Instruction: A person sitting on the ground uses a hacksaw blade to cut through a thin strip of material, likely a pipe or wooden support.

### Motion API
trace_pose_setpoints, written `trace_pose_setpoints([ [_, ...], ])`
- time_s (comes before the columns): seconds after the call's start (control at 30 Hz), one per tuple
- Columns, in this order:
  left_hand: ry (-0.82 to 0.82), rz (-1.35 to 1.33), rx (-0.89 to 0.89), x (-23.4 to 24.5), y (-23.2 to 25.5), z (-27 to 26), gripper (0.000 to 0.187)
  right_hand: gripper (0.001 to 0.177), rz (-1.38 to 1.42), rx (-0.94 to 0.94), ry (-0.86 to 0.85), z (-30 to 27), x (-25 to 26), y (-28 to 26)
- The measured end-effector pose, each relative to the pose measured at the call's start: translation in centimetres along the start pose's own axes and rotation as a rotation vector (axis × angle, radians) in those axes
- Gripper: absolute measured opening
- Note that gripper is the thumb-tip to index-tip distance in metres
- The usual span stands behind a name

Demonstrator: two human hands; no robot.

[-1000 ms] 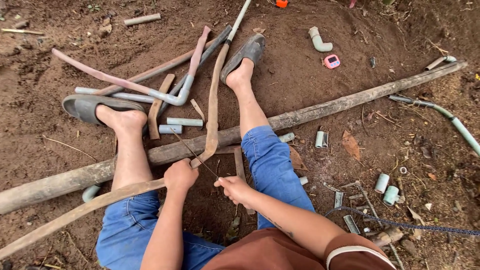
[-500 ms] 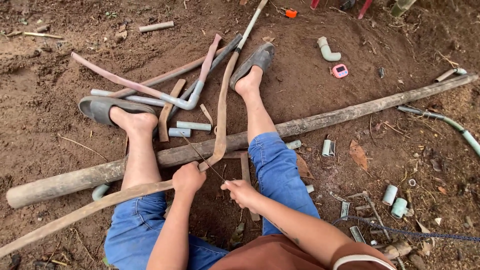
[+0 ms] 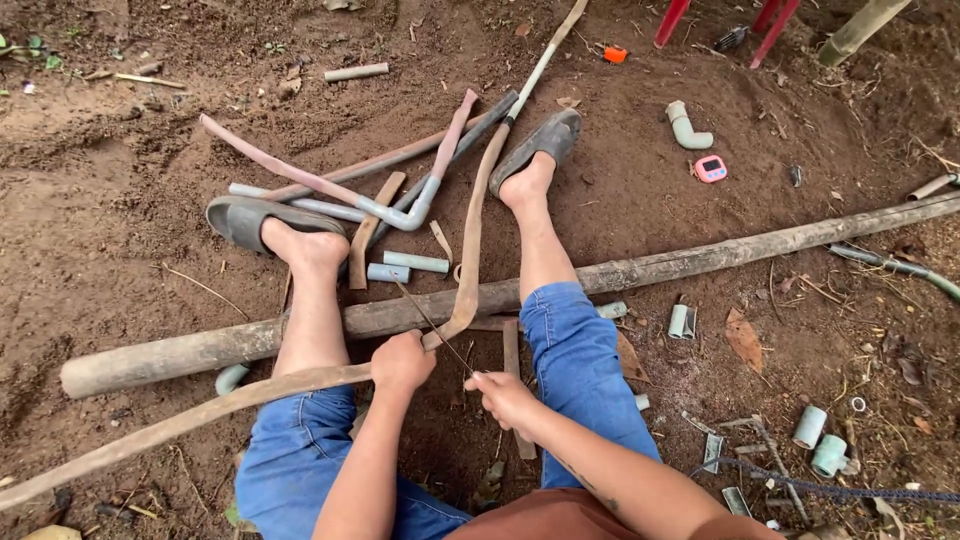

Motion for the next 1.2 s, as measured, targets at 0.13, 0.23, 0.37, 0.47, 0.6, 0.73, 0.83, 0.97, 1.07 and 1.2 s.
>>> trace_pose_setpoints([
  [0.13, 0.070, 0.140, -0.009, 0.8, 1.0, -0.2, 0.024, 0.049, -0.155, -0.172, 0.047, -3.2, 1.8, 1.0],
  [0.23, 0.129, 0.140, 0.007, 1.0, 0.8, -0.5, 0.024, 0.047, -0.130, -0.162, 0.041, -2.3, 1.0, 0.1],
  [0.37, 0.079, 0.137, 0.003, 1.0, 0.8, -0.5, 0.026, 0.049, -0.100, -0.143, 0.046, 1.2, -0.4, -1.0],
  [0.47, 0.069, 0.149, 0.002, 1.1, 0.2, -0.1, 0.026, 0.051, -0.107, -0.130, 0.037, 0.6, -0.8, -1.2],
  [0.6, 0.067, 0.151, -0.020, 0.8, 0.7, 0.0, 0.025, 0.050, -0.137, -0.139, 0.058, -2.1, 1.8, 2.1],
  [0.73, 0.082, 0.088, 0.048, 0.3, 0.5, -0.3, 0.026, 0.052, -0.149, -0.193, 0.050, 0.3, 2.5, 3.1],
  [0.83, 0.084, 0.076, 0.083, 0.4, 0.1, -0.6, 0.031, 0.057, -0.119, -0.136, 0.019, 3.7, 1.7, 2.4],
  [0.97, 0.034, 0.068, 0.025, 2.4, 0.3, -2.4, 0.032, 0.054, -0.085, -0.155, 0.056, 2.4, 1.2, 2.3],
  [1.07, 0.028, 0.047, -0.015, 3.6, 0.8, -3.7, 0.029, 0.055, -0.060, -0.169, 0.040, 1.6, 3.5, 5.1],
  [1.2, 0.047, 0.052, -0.044, 4.0, 1.7, -3.7, 0.029, 0.056, -0.072, -0.171, 0.045, 2.6, 5.3, 5.2],
])
Point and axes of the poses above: each hand's wrist, its own z-axis towards the middle knuckle, its own x-axis out of the back of the hand, y = z × x, the point moved 9 cm from there along z, towards the middle knuckle, and after that the axes turned 8 degrees about z, right-handed, at the moved point
